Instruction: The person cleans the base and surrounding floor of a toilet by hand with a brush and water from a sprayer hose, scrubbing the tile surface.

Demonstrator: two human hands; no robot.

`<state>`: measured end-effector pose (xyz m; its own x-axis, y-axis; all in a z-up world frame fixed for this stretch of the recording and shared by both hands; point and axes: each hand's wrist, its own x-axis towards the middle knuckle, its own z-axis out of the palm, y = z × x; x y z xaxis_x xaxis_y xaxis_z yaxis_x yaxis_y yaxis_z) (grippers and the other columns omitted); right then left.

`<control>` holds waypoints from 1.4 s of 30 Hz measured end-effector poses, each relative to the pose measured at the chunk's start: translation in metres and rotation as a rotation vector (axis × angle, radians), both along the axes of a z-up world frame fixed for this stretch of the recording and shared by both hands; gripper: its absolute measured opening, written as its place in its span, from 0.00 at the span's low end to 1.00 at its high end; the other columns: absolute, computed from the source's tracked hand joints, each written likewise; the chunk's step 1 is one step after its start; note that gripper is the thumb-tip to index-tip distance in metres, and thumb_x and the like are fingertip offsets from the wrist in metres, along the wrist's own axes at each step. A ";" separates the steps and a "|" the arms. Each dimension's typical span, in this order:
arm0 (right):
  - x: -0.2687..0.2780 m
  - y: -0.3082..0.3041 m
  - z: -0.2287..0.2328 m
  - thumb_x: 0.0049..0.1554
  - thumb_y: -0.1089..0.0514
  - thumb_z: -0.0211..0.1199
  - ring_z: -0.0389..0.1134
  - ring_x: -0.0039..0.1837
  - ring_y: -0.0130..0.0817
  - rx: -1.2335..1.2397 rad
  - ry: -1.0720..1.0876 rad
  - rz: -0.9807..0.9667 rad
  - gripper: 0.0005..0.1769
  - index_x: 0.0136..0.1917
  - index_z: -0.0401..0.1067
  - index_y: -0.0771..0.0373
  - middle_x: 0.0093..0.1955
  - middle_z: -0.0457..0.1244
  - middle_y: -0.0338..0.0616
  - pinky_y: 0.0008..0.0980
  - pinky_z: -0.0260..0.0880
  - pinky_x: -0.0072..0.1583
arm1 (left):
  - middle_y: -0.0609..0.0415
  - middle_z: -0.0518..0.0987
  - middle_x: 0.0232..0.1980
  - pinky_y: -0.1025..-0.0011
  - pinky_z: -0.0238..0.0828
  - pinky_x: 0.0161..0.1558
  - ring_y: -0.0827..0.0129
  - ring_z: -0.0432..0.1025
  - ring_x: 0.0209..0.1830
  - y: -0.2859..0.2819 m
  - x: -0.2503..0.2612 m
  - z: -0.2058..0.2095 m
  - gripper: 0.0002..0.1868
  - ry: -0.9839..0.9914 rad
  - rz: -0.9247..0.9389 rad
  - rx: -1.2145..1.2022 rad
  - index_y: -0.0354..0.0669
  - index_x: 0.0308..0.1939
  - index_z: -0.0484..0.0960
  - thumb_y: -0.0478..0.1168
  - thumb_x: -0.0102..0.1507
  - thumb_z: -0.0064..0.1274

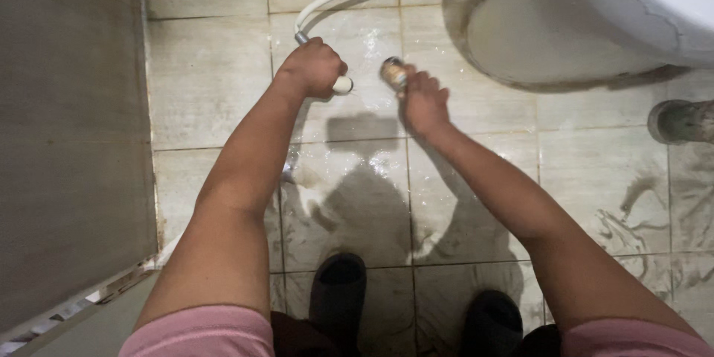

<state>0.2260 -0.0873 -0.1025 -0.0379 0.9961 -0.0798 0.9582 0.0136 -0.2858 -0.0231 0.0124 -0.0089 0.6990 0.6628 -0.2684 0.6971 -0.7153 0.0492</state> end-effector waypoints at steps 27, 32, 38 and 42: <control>-0.067 -0.028 0.031 0.61 0.55 0.60 0.64 0.60 0.53 -0.105 0.010 0.183 0.38 0.79 0.52 0.66 0.62 0.62 0.58 0.57 0.63 0.59 | 0.52 0.85 0.41 0.61 0.71 0.54 0.53 0.73 0.48 -0.006 -0.043 0.005 0.16 0.030 -0.015 -0.043 0.52 0.39 0.89 0.39 0.46 0.65; -0.074 -0.081 0.037 0.56 0.59 0.60 0.67 0.56 0.50 -0.001 0.045 0.348 0.33 0.74 0.60 0.65 0.57 0.66 0.56 0.54 0.67 0.53 | 0.52 0.85 0.42 0.61 0.72 0.53 0.53 0.73 0.48 -0.003 -0.046 0.003 0.14 0.081 -0.071 0.015 0.51 0.38 0.89 0.38 0.48 0.63; -0.035 -0.077 0.046 0.62 0.61 0.55 0.68 0.49 0.45 -0.201 0.092 0.274 0.27 0.75 0.64 0.56 0.50 0.66 0.51 0.50 0.68 0.51 | 0.51 0.84 0.41 0.61 0.71 0.54 0.52 0.73 0.48 -0.009 -0.043 0.000 0.16 0.017 -0.032 -0.040 0.50 0.39 0.89 0.37 0.46 0.64; 0.009 -0.050 0.037 0.60 0.59 0.59 0.64 0.52 0.50 -0.019 -0.087 0.179 0.33 0.76 0.58 0.67 0.55 0.63 0.57 0.54 0.65 0.49 | 0.49 0.84 0.41 0.60 0.70 0.53 0.50 0.73 0.48 -0.014 -0.036 -0.007 0.15 -0.083 -0.019 -0.012 0.50 0.38 0.88 0.36 0.47 0.62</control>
<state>0.2345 -0.1370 -0.0660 -0.2066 0.9724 -0.1088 0.9621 0.1816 -0.2035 -0.0596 -0.0014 -0.0158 0.7314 0.6464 -0.2172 0.6768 -0.7272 0.1147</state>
